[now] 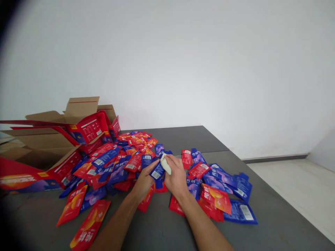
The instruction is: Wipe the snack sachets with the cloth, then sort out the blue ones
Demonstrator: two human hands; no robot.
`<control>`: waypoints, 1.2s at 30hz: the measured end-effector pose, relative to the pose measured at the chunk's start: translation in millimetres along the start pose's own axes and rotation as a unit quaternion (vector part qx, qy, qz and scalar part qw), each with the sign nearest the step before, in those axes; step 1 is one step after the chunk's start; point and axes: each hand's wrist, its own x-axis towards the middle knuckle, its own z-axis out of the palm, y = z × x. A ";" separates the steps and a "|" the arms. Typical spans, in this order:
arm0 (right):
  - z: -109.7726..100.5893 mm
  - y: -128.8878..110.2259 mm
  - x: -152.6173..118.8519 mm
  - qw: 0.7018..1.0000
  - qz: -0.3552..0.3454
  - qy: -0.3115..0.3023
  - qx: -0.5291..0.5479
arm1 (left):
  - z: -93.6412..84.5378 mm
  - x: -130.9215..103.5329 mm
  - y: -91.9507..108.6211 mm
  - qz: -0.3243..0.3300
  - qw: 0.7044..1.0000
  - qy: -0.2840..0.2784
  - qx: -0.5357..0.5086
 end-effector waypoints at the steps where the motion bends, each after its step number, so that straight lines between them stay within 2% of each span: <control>1: 1.8 -4.3 -1.2 1.000 -0.013 -0.021 0.005 | -1.8 0.4 -2.0 0.000 1.000 0.013 -0.005; 5: 9.9 -26.1 -6.4 0.992 -0.050 -0.106 0.043 | -14.2 1.6 -6.0 -0.022 0.998 0.057 -0.033; 8: 11.7 -36.2 -7.2 0.988 -0.044 -0.124 0.081 | -17.3 2.5 -2.4 -0.048 0.993 0.056 -0.093; 11: 10.1 -34.2 -5.4 0.992 -0.014 -0.070 0.104 | -13.4 5.2 4.3 -0.054 0.984 0.069 -0.158; 15: 8.2 -23.4 -3.6 0.992 0.071 0.036 0.099 | -10.3 10.1 9.0 -0.051 0.967 0.154 -0.194; 17: 8.7 -21.8 -3.9 0.988 0.104 0.054 0.103 | -11.6 11.1 8.6 -0.048 0.964 0.182 -0.189; 19: 9.6 -24.6 -4.8 0.987 0.099 0.047 0.117 | -13.1 10.5 6.7 -0.045 0.966 0.188 -0.174; 24: 11.2 -39.5 -7.7 0.990 -0.001 -0.018 0.142 | -10.1 7.1 0.7 -0.049 0.979 0.127 -0.154; 27: 12.9 -42.0 -9.6 0.991 -0.037 -0.040 0.126 | -5.0 7.2 3.2 -0.061 0.968 0.131 -0.205; 31: 15.3 -37.3 -11.0 0.992 -0.052 -0.067 0.096 | -1.2 7.5 11.1 -0.082 0.954 0.115 -0.263; 33: 14.2 -33.5 -9.9 0.994 -0.043 -0.064 0.080 | -1.2 6.2 11.3 -0.088 0.961 0.089 -0.245; 36: 8.3 -25.9 -5.7 0.999 -0.008 -0.023 0.045 | -1.4 2.9 5.9 -0.099 0.976 0.048 -0.189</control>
